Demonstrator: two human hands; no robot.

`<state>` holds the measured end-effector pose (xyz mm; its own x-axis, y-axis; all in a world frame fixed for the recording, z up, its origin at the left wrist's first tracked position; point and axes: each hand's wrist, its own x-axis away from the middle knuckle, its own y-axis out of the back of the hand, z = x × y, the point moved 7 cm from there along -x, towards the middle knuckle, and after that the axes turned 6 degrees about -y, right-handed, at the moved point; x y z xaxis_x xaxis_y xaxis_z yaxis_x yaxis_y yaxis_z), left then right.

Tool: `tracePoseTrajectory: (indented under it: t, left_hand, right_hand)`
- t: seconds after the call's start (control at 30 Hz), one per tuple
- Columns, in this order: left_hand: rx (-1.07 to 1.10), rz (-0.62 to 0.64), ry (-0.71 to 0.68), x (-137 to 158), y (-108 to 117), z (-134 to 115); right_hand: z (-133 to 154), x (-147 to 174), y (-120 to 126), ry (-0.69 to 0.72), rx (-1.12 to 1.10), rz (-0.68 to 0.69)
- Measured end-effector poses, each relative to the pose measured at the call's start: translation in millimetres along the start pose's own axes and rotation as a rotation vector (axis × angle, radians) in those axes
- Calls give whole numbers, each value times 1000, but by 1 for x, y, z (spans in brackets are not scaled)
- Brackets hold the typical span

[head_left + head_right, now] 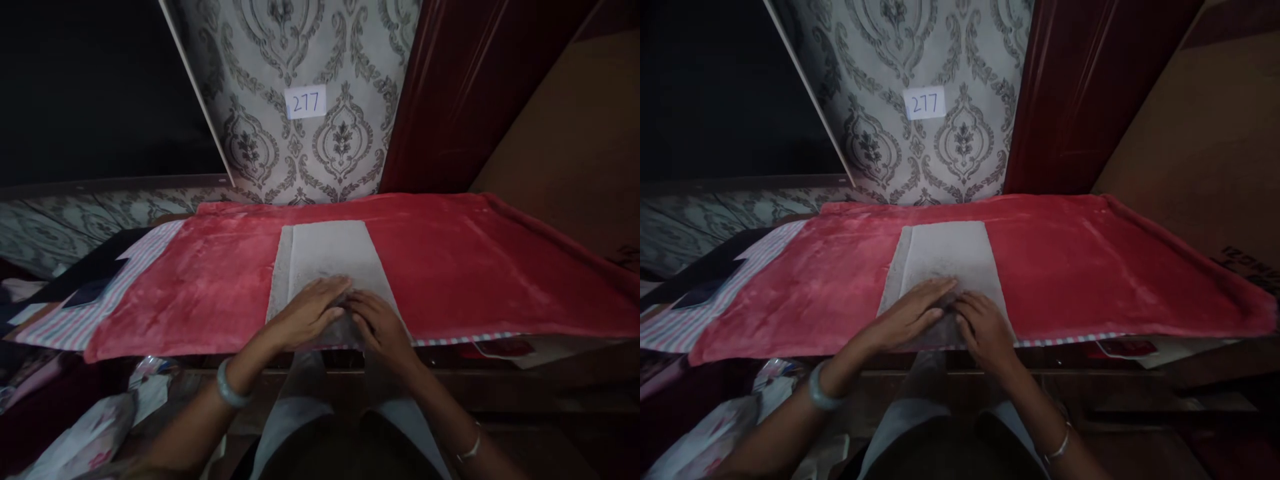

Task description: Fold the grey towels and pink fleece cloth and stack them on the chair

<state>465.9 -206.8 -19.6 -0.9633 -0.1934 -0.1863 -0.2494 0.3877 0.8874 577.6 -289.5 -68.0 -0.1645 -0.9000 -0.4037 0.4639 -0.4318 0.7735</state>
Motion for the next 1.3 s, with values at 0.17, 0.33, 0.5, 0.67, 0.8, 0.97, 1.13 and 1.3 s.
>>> tracePoseTrajectory:
  t: [0.17, 0.33, 0.5, 0.67, 0.8, 0.97, 1.13, 1.3]
  left_hand:
    - [-177, 221, -35, -63, -18, 55]
    - [-321, 161, 225, -103, 4, 133]
    - [-349, 120, 445, -120, 25, 179]
    - [-394, 107, 603, -135, 39, 191]
    - [-438, 19, 370, -157, 36, 148]
    - [-300, 261, -232, -159, -22, 86]
    - [-317, 233, -50, -175, -26, 127]
    - [-312, 172, 24, -201, -12, 169]
  right_hand:
    - [7, 1, -15, 17, 267, -97]
    - [9, 4, -16, 89, 320, -170]
    - [9, 3, -18, 120, 368, -161]
    - [8, -1, -19, 84, 328, -143]
    - [9, -2, -16, 39, 283, -141]
    - [13, 0, -11, 60, 271, -158]
    - [13, 1, -9, 73, 276, -217]
    - [11, 0, -12, 59, 287, -220]
